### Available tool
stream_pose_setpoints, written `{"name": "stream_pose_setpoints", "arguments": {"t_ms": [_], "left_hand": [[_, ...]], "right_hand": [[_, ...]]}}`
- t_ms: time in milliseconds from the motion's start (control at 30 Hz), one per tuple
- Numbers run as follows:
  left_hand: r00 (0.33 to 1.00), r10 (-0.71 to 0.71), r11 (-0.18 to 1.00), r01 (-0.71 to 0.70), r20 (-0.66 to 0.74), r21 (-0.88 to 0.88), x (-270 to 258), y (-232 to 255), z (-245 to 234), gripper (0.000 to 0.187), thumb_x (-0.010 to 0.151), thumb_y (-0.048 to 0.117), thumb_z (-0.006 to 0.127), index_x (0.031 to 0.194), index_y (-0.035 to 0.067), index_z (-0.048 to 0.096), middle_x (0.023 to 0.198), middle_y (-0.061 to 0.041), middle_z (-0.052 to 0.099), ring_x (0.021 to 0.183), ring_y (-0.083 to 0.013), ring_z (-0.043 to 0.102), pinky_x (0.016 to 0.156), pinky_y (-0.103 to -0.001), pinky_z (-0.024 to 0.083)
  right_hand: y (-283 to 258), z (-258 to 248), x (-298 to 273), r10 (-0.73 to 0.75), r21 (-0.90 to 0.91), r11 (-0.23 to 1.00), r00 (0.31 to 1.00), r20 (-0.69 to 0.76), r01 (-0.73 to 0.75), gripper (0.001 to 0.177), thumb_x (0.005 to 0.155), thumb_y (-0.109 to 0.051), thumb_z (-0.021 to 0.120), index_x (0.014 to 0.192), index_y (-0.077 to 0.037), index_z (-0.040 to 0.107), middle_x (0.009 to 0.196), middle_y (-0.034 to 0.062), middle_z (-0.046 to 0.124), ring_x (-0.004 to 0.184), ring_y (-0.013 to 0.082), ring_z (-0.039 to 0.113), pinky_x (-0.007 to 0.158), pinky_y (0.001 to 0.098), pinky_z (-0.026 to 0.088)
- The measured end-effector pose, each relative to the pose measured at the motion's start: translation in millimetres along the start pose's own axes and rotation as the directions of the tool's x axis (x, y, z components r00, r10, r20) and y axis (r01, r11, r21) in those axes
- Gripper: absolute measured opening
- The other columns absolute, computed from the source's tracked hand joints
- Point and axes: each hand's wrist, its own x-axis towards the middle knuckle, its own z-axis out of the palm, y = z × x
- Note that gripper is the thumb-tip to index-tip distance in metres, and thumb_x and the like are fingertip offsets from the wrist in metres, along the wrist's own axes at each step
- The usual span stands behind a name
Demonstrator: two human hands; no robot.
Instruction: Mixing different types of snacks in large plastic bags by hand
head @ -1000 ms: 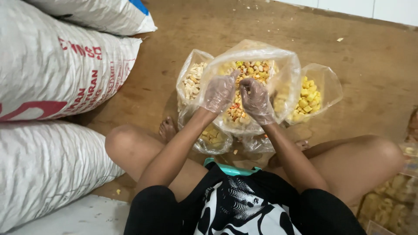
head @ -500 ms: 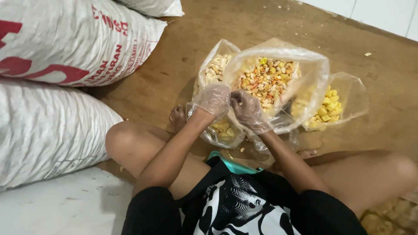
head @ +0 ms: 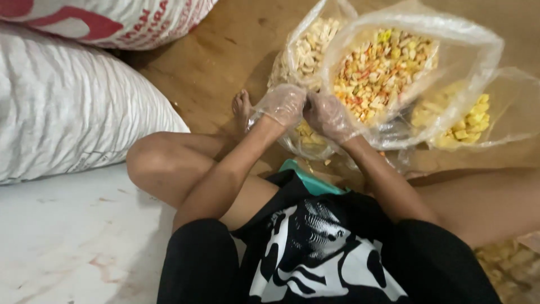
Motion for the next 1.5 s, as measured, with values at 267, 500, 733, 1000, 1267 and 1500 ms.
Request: {"name": "stream_pose_setpoints", "arguments": {"t_ms": [267,500,733,1000,1267,1500], "left_hand": [[0.969,-0.110,0.992,0.122,0.221,-0.039,-11,16,-9,0.026,0.090,0.005,0.053,0.098,0.006,0.078,0.096,-0.011,0.077,0.102,-0.0320,0.072,0.079,-0.051,0.061],[0.981,-0.086,0.995,0.093,0.171,-0.033,4,-2,26,0.023,0.089,0.015,0.056,0.093,0.008,0.078,0.085,-0.008,0.075,0.094,-0.0315,0.074,0.071,-0.055,0.061],[0.994,0.023,0.998,-0.029,0.111,0.054,-4,35,-43,0.019,0.085,0.013,0.059,0.083,0.008,0.078,0.078,-0.010,0.075,0.088,-0.0332,0.075,0.069,-0.049,0.062],[0.930,0.351,0.934,-0.339,-0.114,0.109,34,74,-57,0.010,0.065,0.004,0.067,0.070,0.012,0.071,0.068,-0.012,0.069,0.066,-0.0377,0.070,0.061,-0.049,0.056],[0.935,0.331,0.082,-0.163,-0.127,-0.983,20,103,-79,0.027,0.101,0.029,0.058,0.116,0.008,0.064,0.098,-0.008,0.069,0.088,-0.0160,0.069,0.080,-0.028,0.065],[0.974,0.176,0.602,0.008,0.143,-0.798,58,111,-33,0.008,0.096,0.010,0.062,0.091,0.010,0.068,0.079,-0.001,0.068,0.065,-0.0103,0.066,0.062,-0.019,0.067]], "right_hand": [[-1,10,-5,-0.041,0.004,0.999,0.995,0.091,0.041,0.010,0.085,-0.019,0.063,0.087,-0.012,0.070,0.078,0.0205,0.070,0.078,0.0466,0.071,0.066,0.0606,0.059],[27,31,11,-0.122,0.028,0.992,0.991,-0.046,0.123,0.013,0.090,-0.019,0.060,0.084,-0.008,0.064,0.071,0.0235,0.065,0.071,0.0477,0.069,0.055,0.0603,0.055],[7,-16,14,-0.058,0.087,0.994,0.993,-0.104,0.068,0.016,0.086,-0.021,0.062,0.082,-0.007,0.067,0.071,0.0199,0.068,0.074,0.0449,0.069,0.060,0.0586,0.056],[26,-104,-7,-0.113,-0.028,0.994,0.966,-0.234,0.110,0.025,0.099,0.000,0.053,0.077,-0.002,0.065,0.065,0.0111,0.063,0.053,0.0231,0.059,0.050,0.0346,0.051],[60,-155,-38,-0.120,-0.034,0.993,0.939,-0.322,0.115,0.010,0.105,-0.003,0.063,0.097,-0.001,0.067,0.085,0.0123,0.070,0.073,0.0240,0.065,0.066,0.0363,0.055],[77,-152,-45,0.132,0.051,0.991,0.970,-0.206,-0.125,0.009,0.102,-0.010,0.064,0.108,-0.002,0.066,0.102,0.0164,0.070,0.087,0.0282,0.067,0.077,0.0408,0.055]]}}
